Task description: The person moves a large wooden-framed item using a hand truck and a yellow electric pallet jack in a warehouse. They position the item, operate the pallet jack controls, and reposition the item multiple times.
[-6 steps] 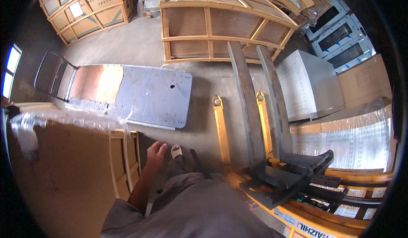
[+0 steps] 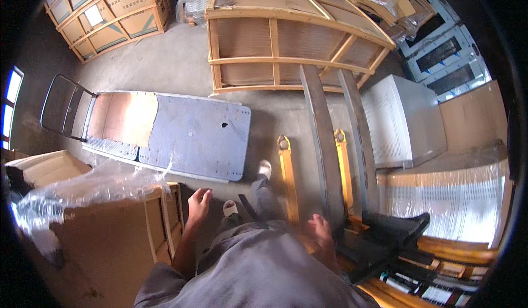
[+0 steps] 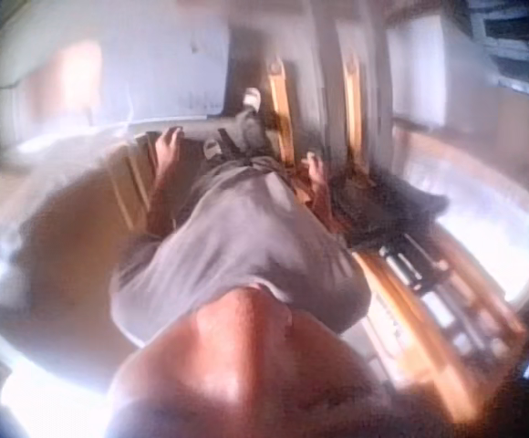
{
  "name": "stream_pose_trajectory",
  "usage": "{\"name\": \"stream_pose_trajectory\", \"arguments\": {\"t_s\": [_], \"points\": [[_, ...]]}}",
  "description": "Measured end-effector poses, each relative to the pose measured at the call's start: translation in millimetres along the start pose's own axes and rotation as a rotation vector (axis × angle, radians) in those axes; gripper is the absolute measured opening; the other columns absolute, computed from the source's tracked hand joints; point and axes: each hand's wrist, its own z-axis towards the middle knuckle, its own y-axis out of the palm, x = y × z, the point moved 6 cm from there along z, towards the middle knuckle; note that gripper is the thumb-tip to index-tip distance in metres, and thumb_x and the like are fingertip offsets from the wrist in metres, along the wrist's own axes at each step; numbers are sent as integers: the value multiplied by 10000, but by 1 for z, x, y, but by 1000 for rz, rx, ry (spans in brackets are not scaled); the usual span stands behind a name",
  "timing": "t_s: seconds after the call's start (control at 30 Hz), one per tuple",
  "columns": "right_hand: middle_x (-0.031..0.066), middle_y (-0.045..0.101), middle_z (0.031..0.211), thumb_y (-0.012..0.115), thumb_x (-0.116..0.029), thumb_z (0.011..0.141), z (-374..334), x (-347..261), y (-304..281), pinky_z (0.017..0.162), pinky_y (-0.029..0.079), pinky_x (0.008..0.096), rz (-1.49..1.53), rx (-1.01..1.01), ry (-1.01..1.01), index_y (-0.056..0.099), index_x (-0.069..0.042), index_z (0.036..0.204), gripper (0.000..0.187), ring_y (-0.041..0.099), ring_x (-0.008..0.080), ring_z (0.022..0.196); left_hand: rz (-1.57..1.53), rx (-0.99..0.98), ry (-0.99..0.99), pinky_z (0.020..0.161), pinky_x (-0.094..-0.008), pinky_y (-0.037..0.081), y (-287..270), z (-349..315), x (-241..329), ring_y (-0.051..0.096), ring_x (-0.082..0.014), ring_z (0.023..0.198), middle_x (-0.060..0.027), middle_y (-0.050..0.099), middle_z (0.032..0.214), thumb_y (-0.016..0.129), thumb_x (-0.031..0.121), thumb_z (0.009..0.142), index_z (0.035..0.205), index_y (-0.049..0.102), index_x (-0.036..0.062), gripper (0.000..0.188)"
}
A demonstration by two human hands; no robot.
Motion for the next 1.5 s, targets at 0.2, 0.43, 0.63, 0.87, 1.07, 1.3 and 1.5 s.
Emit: {"name": "stream_pose_trajectory", "arguments": {"t_s": [0.2,0.43,0.63,0.87,1.07,1.3,1.5], "points": [[120,677,1005,494,-401,1015,192,-181,-36,646,529,295,147,60,99,549,-49,1268,437,675,182,801,105,153,-304,693,-289,523,4,87,-52,665,-132,754,-102,720,811,621,235,920,1000,699,-32,290],[62,670,928,520,-230,1021,419,-449,9,627,492,244,-117,-160,-399,574,-8,1241,318,631,107,760,-32,559,-499,630,-269,512,-12,150,-34,640,-116,700,-62,694,788,601,203,942,1014,700,4,234],[61,651,908,522,-182,1020,511,-717,110,808,505,278,-232,-39,-887,559,2,1289,328,618,127,854,-347,809,-531,555,-224,460,-43,216,-5,578,-75,648,-27,662,783,588,214,970,1031,684,27,219],[70,629,853,509,-127,1008,545,-862,226,749,514,277,-222,183,-1089,559,-27,1327,338,590,143,764,-298,883,-514,596,-255,477,-124,407,-10,620,-106,679,-57,681,785,559,228,981,1003,685,14,249],[59,608,762,428,-213,1041,533,-1023,316,638,492,306,-206,578,-1046,623,20,1209,348,571,157,683,-297,504,-520,733,-296,521,-312,812,33,650,-145,809,-122,691,888,538,200,987,1084,650,-35,278],[35,620,790,439,-251,1051,667,-1255,573,717,514,273,-395,95,-949,614,-7,1223,346,598,124,744,-546,644,-184,775,-280,487,-471,920,107,619,-146,878,-83,660,937,511,208,1014,1160,619,21,261],[32,609,769,418,-296,1055,746,-1281,774,663,499,259,-335,-321,-656,621,-13,1175,368,573,111,696,-260,860,-843,698,-306,517,-569,823,77,658,-155,735,-112,702,786,561,259,963,939,680,-45,328]]}}
